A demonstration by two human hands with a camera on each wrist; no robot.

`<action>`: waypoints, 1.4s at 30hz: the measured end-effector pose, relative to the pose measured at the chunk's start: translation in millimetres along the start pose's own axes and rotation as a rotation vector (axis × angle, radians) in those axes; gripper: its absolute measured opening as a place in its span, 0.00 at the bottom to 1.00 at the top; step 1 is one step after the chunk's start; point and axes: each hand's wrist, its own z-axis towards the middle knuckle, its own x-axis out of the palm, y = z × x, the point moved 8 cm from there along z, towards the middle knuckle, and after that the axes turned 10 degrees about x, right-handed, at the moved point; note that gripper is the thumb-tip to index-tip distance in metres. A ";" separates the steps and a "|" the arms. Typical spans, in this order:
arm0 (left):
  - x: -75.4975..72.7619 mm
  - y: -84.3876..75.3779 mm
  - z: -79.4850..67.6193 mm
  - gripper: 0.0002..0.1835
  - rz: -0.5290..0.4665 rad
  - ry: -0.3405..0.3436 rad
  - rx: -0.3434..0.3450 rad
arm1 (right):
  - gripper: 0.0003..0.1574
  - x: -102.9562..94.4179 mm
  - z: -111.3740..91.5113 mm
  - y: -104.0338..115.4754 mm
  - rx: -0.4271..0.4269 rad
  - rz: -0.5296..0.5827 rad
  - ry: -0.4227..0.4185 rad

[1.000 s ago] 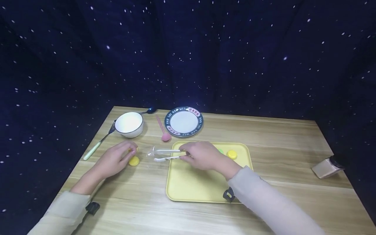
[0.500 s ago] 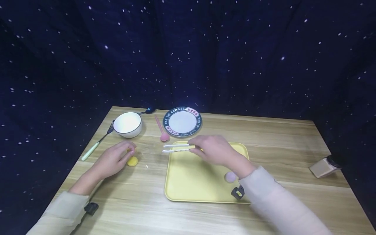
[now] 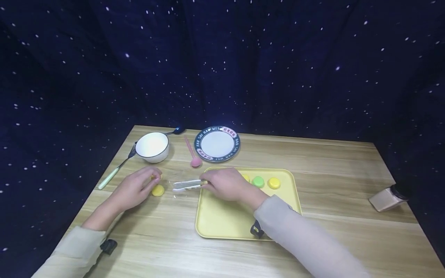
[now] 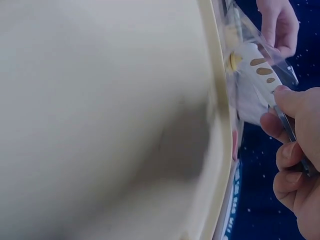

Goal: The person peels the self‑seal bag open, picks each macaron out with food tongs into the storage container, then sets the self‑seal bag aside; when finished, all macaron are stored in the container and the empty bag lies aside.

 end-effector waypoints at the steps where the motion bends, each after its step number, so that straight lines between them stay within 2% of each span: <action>1: -0.1 -0.3 0.4 0.02 -0.001 -0.001 0.003 | 0.17 2.4 3.0 2.3 0.002 0.005 0.007; 13: 0.5 -2.7 2.7 0.03 -0.010 -0.001 0.012 | 0.23 35.6 32.1 20.0 0.026 0.074 0.085; 21: 1.2 -3.4 2.9 0.03 -0.004 0.001 0.010 | 0.22 43.4 32.4 24.8 0.034 0.053 0.083; 27: 1.2 -3.3 2.3 0.03 -0.008 -0.004 0.020 | 0.22 33.8 23.9 22.1 0.030 0.030 0.053; 33: 0.7 -3.1 2.1 0.03 -0.005 -0.011 0.029 | 0.21 14.0 9.5 10.4 0.037 -0.006 0.026; 37: 1.1 -2.3 2.2 0.04 -0.001 -0.009 0.022 | 0.21 -6.7 -8.5 -6.2 0.052 -0.020 -0.012; 42: 1.1 -1.5 1.5 0.04 0.015 -0.004 0.010 | 0.18 -34.6 -42.0 -35.1 0.073 -0.017 -0.074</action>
